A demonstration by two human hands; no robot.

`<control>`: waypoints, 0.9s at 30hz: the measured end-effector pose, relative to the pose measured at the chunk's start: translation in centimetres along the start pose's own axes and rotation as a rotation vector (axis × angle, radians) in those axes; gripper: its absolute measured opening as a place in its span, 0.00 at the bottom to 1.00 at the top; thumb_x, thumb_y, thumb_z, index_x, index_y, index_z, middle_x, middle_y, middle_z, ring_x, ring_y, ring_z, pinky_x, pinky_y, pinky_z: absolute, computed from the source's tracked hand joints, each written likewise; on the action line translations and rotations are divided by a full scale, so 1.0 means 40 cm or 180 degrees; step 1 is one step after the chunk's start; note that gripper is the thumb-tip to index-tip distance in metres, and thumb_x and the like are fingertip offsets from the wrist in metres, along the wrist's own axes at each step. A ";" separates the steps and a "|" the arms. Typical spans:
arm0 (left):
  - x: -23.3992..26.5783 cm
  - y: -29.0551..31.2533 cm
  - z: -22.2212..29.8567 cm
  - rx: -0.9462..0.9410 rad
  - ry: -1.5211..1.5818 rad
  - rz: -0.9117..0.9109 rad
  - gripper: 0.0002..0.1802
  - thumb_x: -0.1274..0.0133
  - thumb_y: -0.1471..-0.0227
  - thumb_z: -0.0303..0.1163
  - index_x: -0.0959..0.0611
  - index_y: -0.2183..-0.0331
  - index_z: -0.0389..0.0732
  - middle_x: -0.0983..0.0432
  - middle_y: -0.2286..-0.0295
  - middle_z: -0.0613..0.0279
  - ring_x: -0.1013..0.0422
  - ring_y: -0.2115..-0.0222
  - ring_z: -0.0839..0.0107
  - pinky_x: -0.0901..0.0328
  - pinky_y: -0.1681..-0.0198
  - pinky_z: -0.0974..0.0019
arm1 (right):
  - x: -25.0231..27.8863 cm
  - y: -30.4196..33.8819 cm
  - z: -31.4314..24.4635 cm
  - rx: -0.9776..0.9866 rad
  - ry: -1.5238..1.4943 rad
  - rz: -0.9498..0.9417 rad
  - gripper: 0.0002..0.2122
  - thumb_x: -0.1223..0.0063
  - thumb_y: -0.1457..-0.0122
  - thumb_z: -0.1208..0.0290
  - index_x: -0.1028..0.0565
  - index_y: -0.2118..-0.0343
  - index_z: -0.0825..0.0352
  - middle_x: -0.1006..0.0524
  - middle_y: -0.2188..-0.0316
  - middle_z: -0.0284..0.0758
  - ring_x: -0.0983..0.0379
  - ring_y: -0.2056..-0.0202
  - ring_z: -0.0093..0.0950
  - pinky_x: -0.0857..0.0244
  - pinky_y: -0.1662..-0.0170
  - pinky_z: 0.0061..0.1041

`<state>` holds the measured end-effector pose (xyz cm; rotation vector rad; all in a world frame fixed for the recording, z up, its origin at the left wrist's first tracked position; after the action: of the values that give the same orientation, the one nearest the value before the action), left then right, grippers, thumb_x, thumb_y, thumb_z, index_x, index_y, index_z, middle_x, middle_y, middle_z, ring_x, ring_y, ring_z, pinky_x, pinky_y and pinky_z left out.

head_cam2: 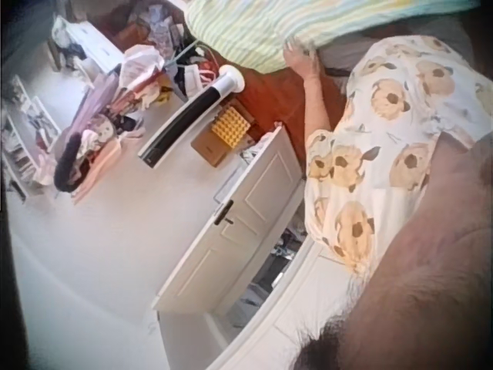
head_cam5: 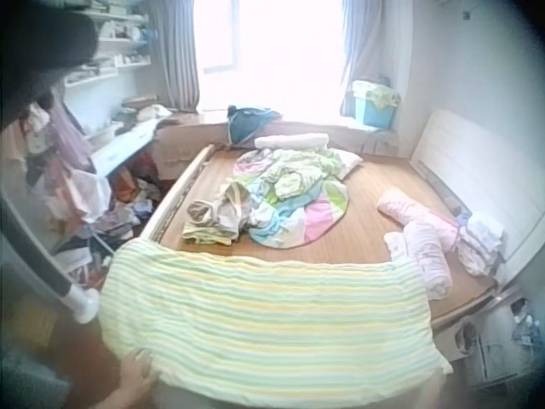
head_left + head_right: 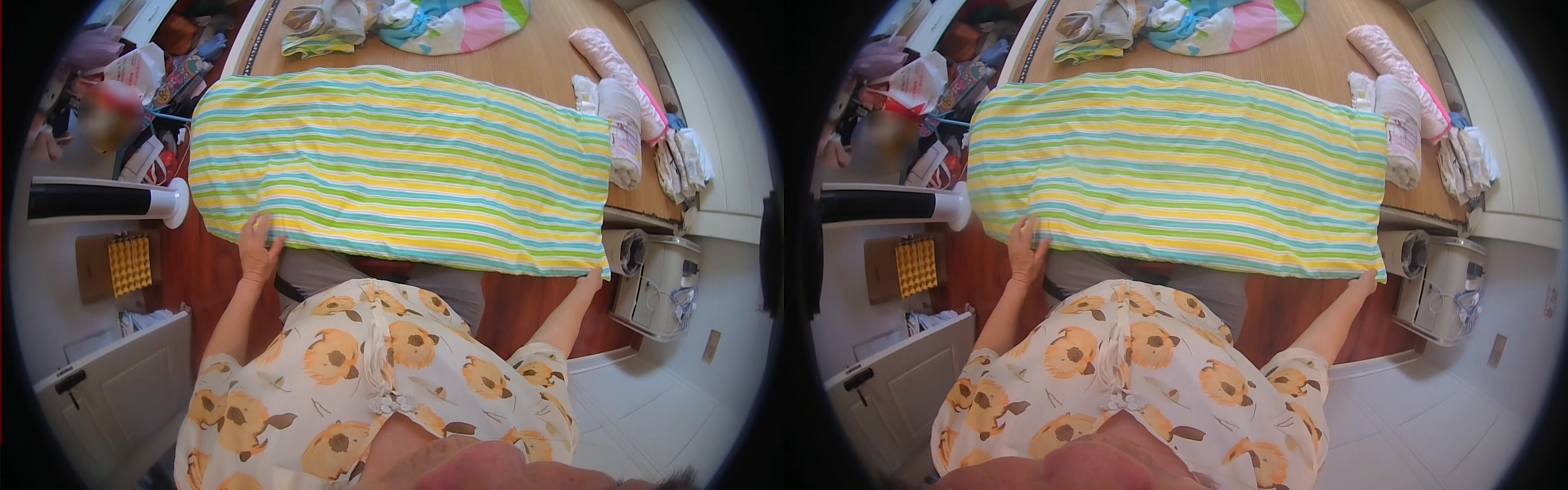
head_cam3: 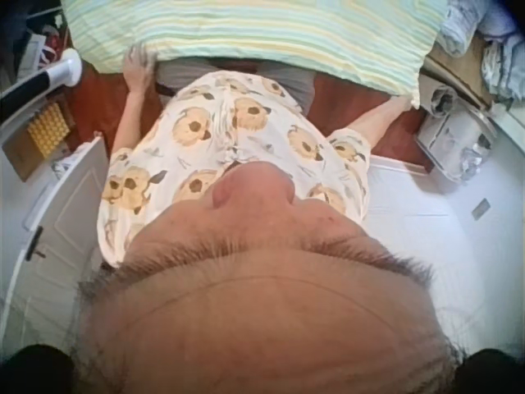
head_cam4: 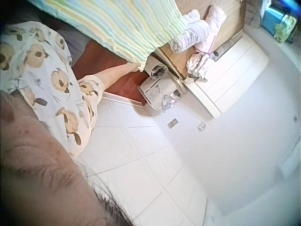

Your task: Folding a striped blanket and putting a pillow into a pillowcase.

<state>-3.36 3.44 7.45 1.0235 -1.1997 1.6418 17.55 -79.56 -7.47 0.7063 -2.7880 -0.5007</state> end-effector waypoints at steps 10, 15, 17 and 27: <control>-0.285 0.166 -0.216 0.4956 0.4556 0.0621 0.29 0.46 0.49 0.48 0.30 0.50 0.42 0.30 0.54 0.59 0.31 0.58 0.63 0.33 0.62 0.57 | -0.229 0.297 -0.343 0.2538 0.1222 -0.0729 0.17 0.57 0.39 0.66 0.31 0.54 0.76 0.26 0.58 0.48 0.26 0.61 0.39 0.32 0.60 0.33; -0.337 0.217 -0.342 0.5074 0.4976 0.0932 0.24 0.43 0.52 0.40 0.28 0.53 0.47 0.25 0.59 0.65 0.27 0.63 0.66 0.32 0.72 0.64 | -0.409 0.753 -0.301 0.4282 0.2508 -0.3052 0.17 0.52 0.44 0.72 0.29 0.50 0.61 0.26 0.56 0.40 0.30 0.57 0.38 0.36 0.55 0.32; -0.278 0.187 -0.361 0.4784 0.5050 0.1413 0.25 0.44 0.51 0.36 0.30 0.50 0.45 0.26 0.58 0.61 0.27 0.61 0.63 0.29 0.67 0.60 | -0.401 0.797 -0.222 0.4059 0.3288 -0.3416 0.23 0.51 0.50 0.77 0.30 0.48 0.54 0.27 0.54 0.37 0.32 0.56 0.38 0.35 0.54 0.33; 0.184 -0.093 -0.449 0.2810 0.4028 0.2509 0.24 0.48 0.49 0.25 0.32 0.49 0.36 0.31 0.54 0.55 0.32 0.55 0.65 0.35 0.53 0.61 | -0.337 0.821 -0.439 0.4036 0.2704 -0.2447 0.15 0.52 0.45 0.75 0.28 0.54 0.66 0.25 0.61 0.41 0.30 0.59 0.39 0.36 0.55 0.31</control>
<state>-4.60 22.72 11.65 -0.2957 0.1037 2.8185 20.53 -50.53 19.30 1.6614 -1.6330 1.2934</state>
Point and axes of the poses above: each hand's wrist, its own y-axis away from the middle knuckle, its own x-axis out of the back of the hand, z = x × y, the point moved 7 cm from there along -y, towards the middle knuckle
